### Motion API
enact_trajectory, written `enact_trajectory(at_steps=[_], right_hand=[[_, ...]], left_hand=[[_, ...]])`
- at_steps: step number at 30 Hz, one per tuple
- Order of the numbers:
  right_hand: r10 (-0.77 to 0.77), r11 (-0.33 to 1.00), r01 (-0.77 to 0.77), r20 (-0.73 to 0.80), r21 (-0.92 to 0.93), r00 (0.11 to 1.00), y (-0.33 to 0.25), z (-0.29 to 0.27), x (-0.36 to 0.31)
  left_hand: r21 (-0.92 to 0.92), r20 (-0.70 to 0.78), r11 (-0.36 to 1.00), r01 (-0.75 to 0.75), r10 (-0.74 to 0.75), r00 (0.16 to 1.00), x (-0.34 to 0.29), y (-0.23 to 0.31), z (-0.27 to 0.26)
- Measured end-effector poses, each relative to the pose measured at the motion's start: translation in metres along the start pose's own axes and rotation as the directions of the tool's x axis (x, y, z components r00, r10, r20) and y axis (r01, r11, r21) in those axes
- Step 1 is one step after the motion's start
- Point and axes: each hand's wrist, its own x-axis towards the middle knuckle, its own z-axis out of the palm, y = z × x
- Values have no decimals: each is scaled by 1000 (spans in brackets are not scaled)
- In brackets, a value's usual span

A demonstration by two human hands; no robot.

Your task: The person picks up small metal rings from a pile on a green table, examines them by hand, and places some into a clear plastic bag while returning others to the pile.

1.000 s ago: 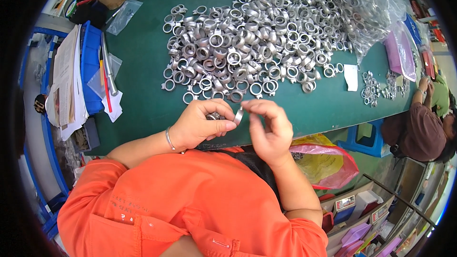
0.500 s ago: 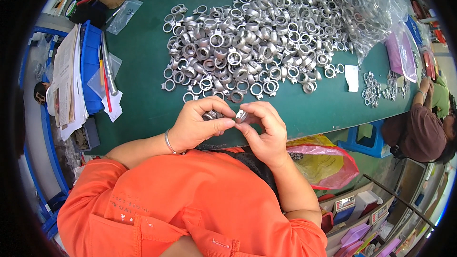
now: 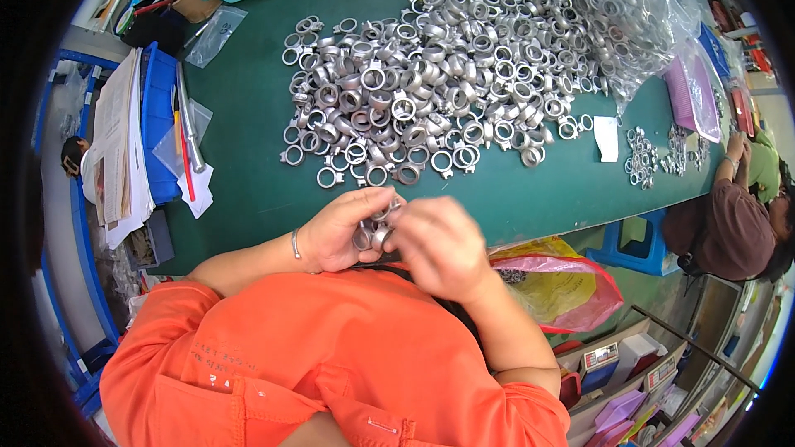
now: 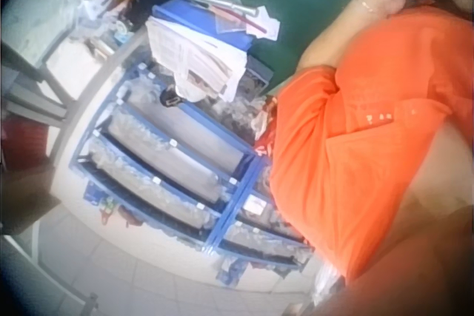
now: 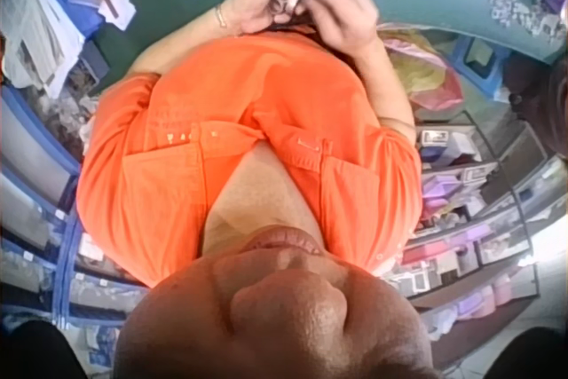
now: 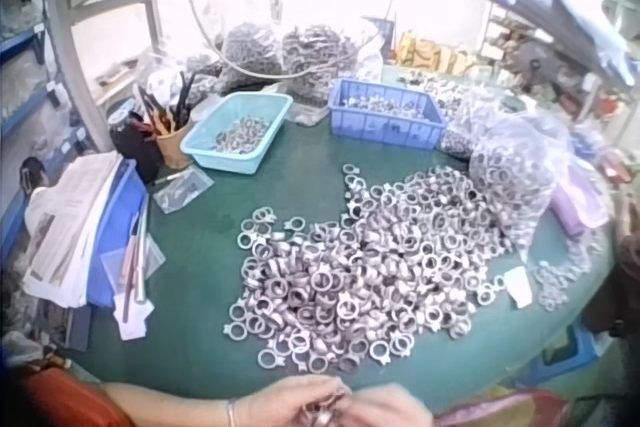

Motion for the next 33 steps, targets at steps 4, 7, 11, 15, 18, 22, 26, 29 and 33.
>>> enact_trajectory(at_steps=[4, 7, 11, 15, 18, 22, 26, 29, 33], right_hand=[[401, 803, -493, -309, -335, 862, 38, -16, 5], [484, 774, -550, -268, -314, 833, 53, -19, -3], [401, 859, -457, -255, -229, 880, 42, -15, -3], [319, 938, -339, -205, -71, 925, 21, -6, -2], [285, 958, -281, -212, 49, 935, 12, 0, -8], [-16, 982, -9, -130, -187, 991, 9, -3, -1], [-98, 973, 78, -80, -217, 992, 6, -5, 4], [376, 919, -330, -222, 217, 900, 5, 2, -5], [677, 402, -589, 205, 701, 707, 9, -6, -7]], left_hand=[[81, -80, 996, -33, 39, 996, -1, 0, 5], [159, -86, 985, -69, 84, 993, -2, 2, 10], [349, -131, 929, -120, 176, 976, -3, 4, 13], [404, -156, 907, -116, 193, 969, -2, 7, 16], [380, -129, 913, -147, 209, 969, 0, 8, 16], [298, -45, 939, -173, 195, 980, -3, 11, 15], [404, -51, 877, -262, 307, 950, -5, 10, 18], [639, 87, 634, -435, 503, 860, -5, 9, 17], [777, 280, 300, -554, 623, 731, -4, 7, 13]])
